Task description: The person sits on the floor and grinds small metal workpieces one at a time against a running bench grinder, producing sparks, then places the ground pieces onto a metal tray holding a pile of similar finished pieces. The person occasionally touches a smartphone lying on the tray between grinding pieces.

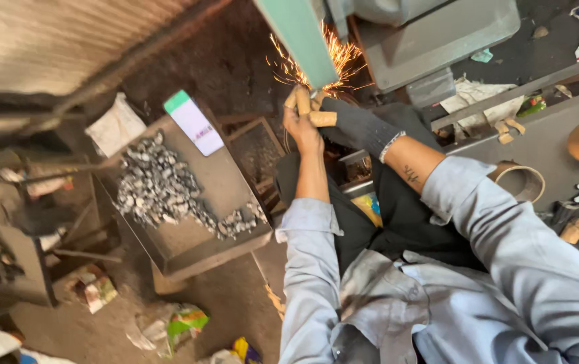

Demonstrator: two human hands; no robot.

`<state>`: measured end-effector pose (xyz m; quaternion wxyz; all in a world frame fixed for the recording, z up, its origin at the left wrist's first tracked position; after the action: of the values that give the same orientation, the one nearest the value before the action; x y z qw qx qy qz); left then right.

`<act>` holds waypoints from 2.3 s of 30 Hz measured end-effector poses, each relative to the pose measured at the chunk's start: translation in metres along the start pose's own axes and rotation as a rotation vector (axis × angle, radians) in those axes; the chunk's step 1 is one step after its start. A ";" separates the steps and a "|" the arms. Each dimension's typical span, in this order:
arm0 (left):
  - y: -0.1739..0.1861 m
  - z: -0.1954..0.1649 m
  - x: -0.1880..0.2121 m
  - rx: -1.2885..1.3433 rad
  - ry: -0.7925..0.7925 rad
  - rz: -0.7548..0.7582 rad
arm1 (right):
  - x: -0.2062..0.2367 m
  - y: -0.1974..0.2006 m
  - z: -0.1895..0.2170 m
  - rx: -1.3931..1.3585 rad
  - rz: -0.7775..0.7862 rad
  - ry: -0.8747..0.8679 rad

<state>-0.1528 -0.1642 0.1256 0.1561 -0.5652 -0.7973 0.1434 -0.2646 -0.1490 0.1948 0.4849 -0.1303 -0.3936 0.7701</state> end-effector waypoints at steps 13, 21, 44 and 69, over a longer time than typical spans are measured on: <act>0.259 -0.151 0.082 -1.822 -0.246 0.134 | 0.044 -0.058 0.006 1.516 0.006 -0.322; 0.200 -0.140 0.106 -1.033 -0.350 -0.226 | 0.046 -0.061 -0.019 1.461 0.061 -0.194; -0.028 0.011 0.035 0.681 0.904 0.106 | 0.008 0.045 0.012 0.415 -0.309 0.005; -0.019 -0.053 0.073 -0.550 -0.158 0.150 | 0.042 0.020 -0.011 -0.310 -0.329 -0.038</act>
<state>-0.1703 -0.0984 0.1882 -0.0768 -0.6308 -0.7718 -0.0234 -0.2923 -0.1124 0.1806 0.5707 -0.1229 -0.5321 0.6133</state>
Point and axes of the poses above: each hand's wrist, its own x-axis away from the middle knuckle, its own y-axis out of the back of the hand, z = x × y, the point moved 1 cm from there along -x, towards the middle knuckle, and after that the axes turned 2 degrees about -z, right-handed, at the moved point
